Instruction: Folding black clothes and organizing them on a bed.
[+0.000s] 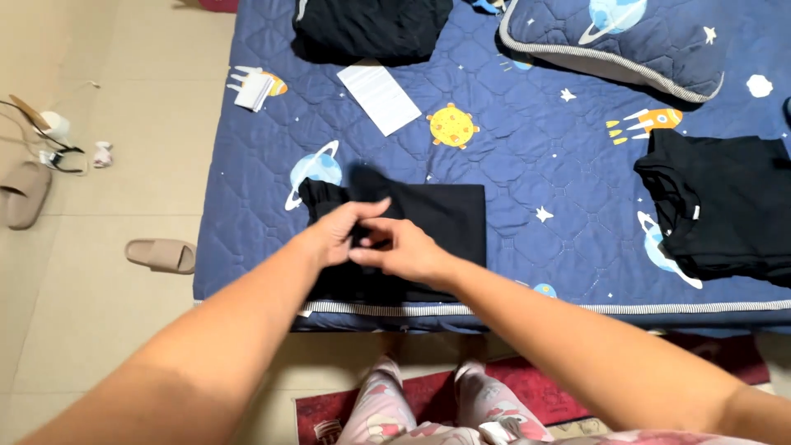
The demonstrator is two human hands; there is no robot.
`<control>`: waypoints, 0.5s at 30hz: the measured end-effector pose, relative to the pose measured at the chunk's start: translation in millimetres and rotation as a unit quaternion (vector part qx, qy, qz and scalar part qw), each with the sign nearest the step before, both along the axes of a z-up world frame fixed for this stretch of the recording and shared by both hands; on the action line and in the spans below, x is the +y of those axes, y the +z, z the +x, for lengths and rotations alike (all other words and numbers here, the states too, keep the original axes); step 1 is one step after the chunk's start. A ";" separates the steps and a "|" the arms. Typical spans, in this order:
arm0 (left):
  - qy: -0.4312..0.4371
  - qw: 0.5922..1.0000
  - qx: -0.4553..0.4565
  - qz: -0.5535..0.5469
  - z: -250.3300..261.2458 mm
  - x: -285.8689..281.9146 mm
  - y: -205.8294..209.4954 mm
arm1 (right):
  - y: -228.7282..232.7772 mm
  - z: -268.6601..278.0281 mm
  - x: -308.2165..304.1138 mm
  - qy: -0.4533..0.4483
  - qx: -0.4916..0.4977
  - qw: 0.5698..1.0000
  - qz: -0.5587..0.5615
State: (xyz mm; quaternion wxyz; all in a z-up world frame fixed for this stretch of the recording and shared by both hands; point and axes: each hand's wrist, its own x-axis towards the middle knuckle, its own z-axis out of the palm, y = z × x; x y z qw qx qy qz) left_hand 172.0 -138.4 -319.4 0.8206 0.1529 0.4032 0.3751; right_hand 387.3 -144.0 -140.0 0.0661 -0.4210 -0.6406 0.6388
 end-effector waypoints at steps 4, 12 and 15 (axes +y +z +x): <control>0.037 0.991 0.101 -0.081 -25.2 -19.1 62.2 | -48.5 11.2 -0.4 -0.142 -0.075 0.985 0.070; 0.117 0.972 0.187 -0.086 -69.3 -51.2 76.6 | -128.5 107.0 26.6 -0.294 -0.288 0.909 0.066; 0.061 0.941 0.311 -0.117 -84.8 -65.3 45.3 | -145.1 99.5 33.1 -0.290 -0.266 0.918 0.039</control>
